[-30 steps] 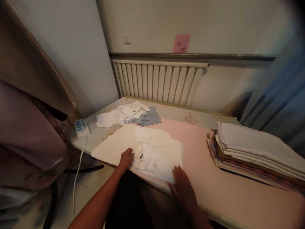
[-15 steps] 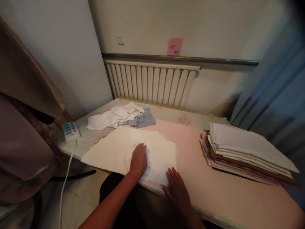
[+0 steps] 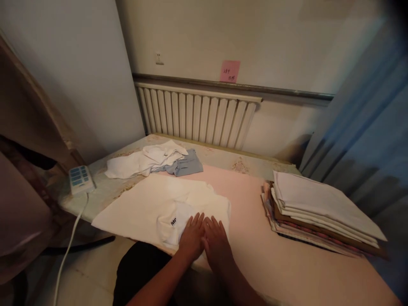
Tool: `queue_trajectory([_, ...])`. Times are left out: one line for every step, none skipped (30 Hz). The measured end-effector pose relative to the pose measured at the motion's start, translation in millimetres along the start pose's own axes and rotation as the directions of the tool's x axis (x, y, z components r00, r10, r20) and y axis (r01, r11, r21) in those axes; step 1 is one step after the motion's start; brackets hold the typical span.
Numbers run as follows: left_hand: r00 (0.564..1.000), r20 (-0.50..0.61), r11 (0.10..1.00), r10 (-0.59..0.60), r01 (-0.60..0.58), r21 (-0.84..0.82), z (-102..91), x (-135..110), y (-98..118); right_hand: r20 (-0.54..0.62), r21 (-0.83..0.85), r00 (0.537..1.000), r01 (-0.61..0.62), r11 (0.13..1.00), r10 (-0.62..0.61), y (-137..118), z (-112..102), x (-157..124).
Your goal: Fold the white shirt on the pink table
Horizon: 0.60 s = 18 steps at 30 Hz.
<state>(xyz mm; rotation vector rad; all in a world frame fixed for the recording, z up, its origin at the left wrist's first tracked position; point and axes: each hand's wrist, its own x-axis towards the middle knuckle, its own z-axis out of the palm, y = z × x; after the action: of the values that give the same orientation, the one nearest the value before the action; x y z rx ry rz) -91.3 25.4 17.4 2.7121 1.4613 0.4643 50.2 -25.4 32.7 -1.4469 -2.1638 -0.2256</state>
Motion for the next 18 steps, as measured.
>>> queue_trajectory([1.0,0.002,1.0,-0.002,0.002,-0.005,-0.5,0,0,0.012,-0.01,1.0,0.006,1.0,-0.006,3,3,8])
queue_trajectory([1.0,-0.004,1.0,-0.011,0.011,-0.005,-0.6,1,1,0.02,-0.025,1.0,0.012,1.0,-0.011,9,8,15])
queue_trajectory([1.0,-0.014,1.0,-0.02,0.02,-0.001,-0.4,2,2,0.025,-0.043,1.0,0.017,0.999,-0.016,16,14,19])
queue_trajectory([0.999,-0.029,1.0,-0.027,0.027,0.006,0.0,2,3,0.026,-0.062,0.999,0.023,0.998,-0.021,24,20,21])
queue_trajectory([0.999,-0.045,0.999,-0.029,0.03,0.015,0.7,3,3,0.027,-0.081,0.999,0.029,0.996,-0.027,33,26,21])
queue_trajectory([0.998,-0.059,0.999,-0.026,0.028,0.027,1.3,3,4,0.023,-0.097,0.999,0.03,0.995,-0.028,40,31,21])
queue_trajectory([0.997,-0.07,0.999,-0.022,0.025,0.041,1.8,4,4,0.017,-0.109,1.0,0.027,0.994,-0.025,46,36,20])
queue_trajectory([0.997,-0.075,0.998,-0.016,0.02,0.057,2.2,4,4,0.006,-0.119,1.0,0.017,0.993,-0.016,50,40,20])
queue_trajectory([0.997,-0.078,0.997,-0.01,0.016,0.073,2.3,4,4,-0.006,-0.127,1.0,0.001,0.992,-0.001,52,43,20])
queue_trajectory([0.997,-0.078,0.996,-0.005,0.012,0.088,2.3,4,4,-0.018,-0.134,1.0,-0.019,0.991,0.017,54,45,20])
queue_trajectory([0.997,-0.078,0.995,-0.002,0.01,0.1,2.0,4,4,-0.027,-0.14,0.999,-0.041,0.989,0.038,55,46,21])
queue_trajectory([0.997,-0.079,0.994,0.0,0.009,0.11,1.5,4,4,-0.03,-0.146,0.998,-0.063,0.987,0.059,56,46,23])
queue_trajectory([0.997,-0.079,0.993,0.0,0.009,0.116,1.0,3,4,-0.027,-0.153,0.997,-0.082,0.985,0.078,57,46,25])
queue_trajectory([0.997,-0.077,0.993,0.0,0.009,0.12,0.4,3,4,-0.022,-0.159,0.995,-0.099,0.982,0.097,59,46,27])
queue_trajectory([0.997,-0.075,0.992,0.0,0.009,0.124,0.0,3,4,-0.016,-0.165,0.993,-0.116,0.979,0.115,62,46,29])
queue_trajectory([0.997,-0.072,0.992,0.0,0.009,0.125,-0.3,3,4,-0.01,-0.169,0.991,-0.131,0.977,0.131,66,46,30])
queue_trajectory([0.998,-0.069,0.992,0.001,0.008,0.126,-0.5,3,5,-0.007,-0.174,0.989,-0.146,0.974,0.147,70,47,32])
queue_trajectory([0.998,-0.067,0.992,0.002,0.006,0.126,-0.5,3,5,-0.009,-0.178,0.986,-0.164,0.97,0.165,75,48,34])
